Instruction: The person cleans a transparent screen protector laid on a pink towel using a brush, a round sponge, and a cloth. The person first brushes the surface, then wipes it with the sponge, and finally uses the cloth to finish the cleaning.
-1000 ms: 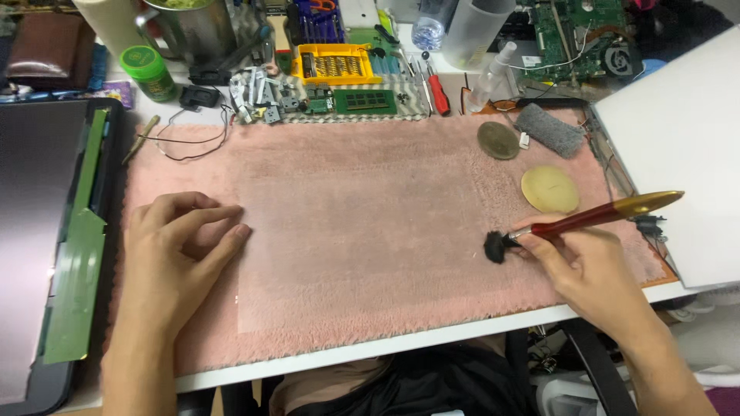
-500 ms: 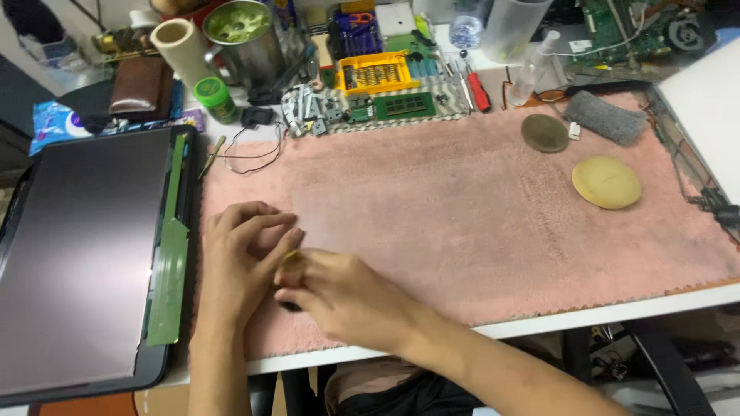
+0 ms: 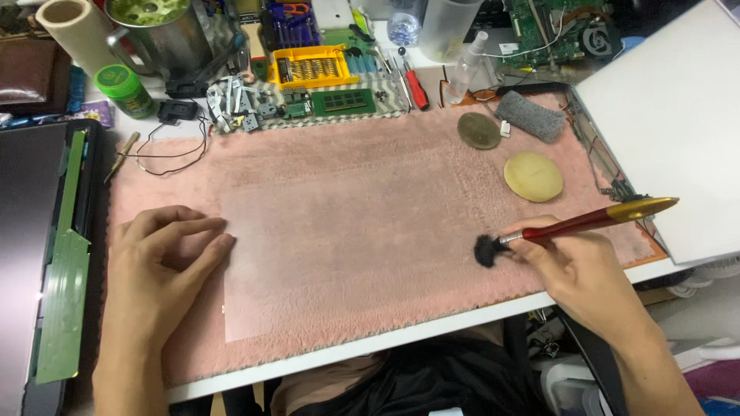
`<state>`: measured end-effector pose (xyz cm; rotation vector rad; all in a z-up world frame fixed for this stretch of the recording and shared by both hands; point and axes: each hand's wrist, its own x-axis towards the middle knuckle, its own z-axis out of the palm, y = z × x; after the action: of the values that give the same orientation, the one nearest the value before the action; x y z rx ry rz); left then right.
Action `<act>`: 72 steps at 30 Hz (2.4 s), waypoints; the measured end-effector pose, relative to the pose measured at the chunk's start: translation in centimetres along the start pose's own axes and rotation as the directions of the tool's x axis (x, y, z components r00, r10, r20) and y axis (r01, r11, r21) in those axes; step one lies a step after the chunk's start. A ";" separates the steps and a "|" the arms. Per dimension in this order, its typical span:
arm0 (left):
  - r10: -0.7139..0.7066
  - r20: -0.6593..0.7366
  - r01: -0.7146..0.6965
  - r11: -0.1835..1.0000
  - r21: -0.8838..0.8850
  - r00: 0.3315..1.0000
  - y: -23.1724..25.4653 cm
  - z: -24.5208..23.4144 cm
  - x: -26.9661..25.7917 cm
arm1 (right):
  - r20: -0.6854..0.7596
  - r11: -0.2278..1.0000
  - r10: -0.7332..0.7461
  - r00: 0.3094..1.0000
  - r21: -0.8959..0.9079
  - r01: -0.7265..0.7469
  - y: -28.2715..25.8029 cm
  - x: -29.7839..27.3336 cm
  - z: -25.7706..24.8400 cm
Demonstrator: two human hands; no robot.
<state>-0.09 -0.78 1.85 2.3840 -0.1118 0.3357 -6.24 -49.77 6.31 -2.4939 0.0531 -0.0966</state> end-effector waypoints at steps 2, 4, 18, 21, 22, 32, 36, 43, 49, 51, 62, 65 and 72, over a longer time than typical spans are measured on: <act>0.006 -0.017 -0.006 1.000 0.012 1.000 -0.6 0.5 0.1 | -0.030 1.000 -0.022 0.999 0.000 0.022 -0.4 0.0 0.4; 0.090 -0.028 -0.091 0.995 -0.039 0.996 -1.8 0.7 0.1 | -0.003 0.994 -0.100 0.995 0.044 0.100 -2.0 0.3 2.1; 0.126 -0.030 -0.127 0.991 -0.034 0.992 -1.9 0.0 0.0 | 0.105 0.700 -0.567 0.817 0.584 0.410 -19.3 -1.0 17.1; 0.159 -0.006 -0.159 0.987 -0.002 0.987 -1.8 -0.1 -0.2 | 0.123 0.812 -0.306 0.944 0.552 0.191 -14.7 0.4 12.6; 0.152 0.015 -0.153 0.988 0.036 0.988 -1.7 -0.1 0.0 | 0.089 0.789 -0.184 0.979 0.607 0.093 -12.8 0.9 10.7; 0.143 -0.359 -0.205 0.969 -0.140 0.922 -14.6 11.2 -1.9 | -0.272 0.958 0.230 0.934 -0.106 -0.266 5.5 6.7 -3.4; 0.624 -0.204 -0.539 0.766 0.351 0.754 -15.4 9.4 -1.5 | -0.341 0.950 0.117 0.933 -0.235 -0.206 10.4 7.5 -2.4; -0.007 -0.198 0.030 0.993 0.110 0.980 -5.9 5.2 -1.3 | -0.538 0.919 -0.282 0.794 -0.390 0.062 6.3 6.0 -0.5; -0.241 0.018 0.185 0.695 -0.695 0.970 3.8 3.3 -0.9 | -0.336 0.966 -0.254 0.907 -0.051 0.252 -1.1 5.9 1.1; -0.324 0.065 0.267 0.634 -0.726 0.944 3.8 2.8 -0.4 | -0.284 0.960 -0.280 0.917 -0.056 0.276 -0.8 6.5 1.8; -0.679 0.174 0.610 0.479 -0.631 0.713 4.3 0.5 1.4 | 0.205 0.750 0.010 0.979 0.646 -0.143 -0.9 8.1 2.0; -0.744 0.256 0.612 0.250 -0.750 0.617 5.6 0.1 1.8 | 0.258 0.661 0.111 0.960 0.702 -0.265 -0.7 7.5 0.7; -0.680 0.318 0.582 0.196 -0.789 0.660 5.0 0.2 1.7 | 0.177 0.739 0.109 0.978 0.644 -0.199 0.3 6.6 -0.7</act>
<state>0.68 -4.63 5.40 1.1910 0.6474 -0.0437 0.25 -50.85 7.04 -1.7629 0.1461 0.1042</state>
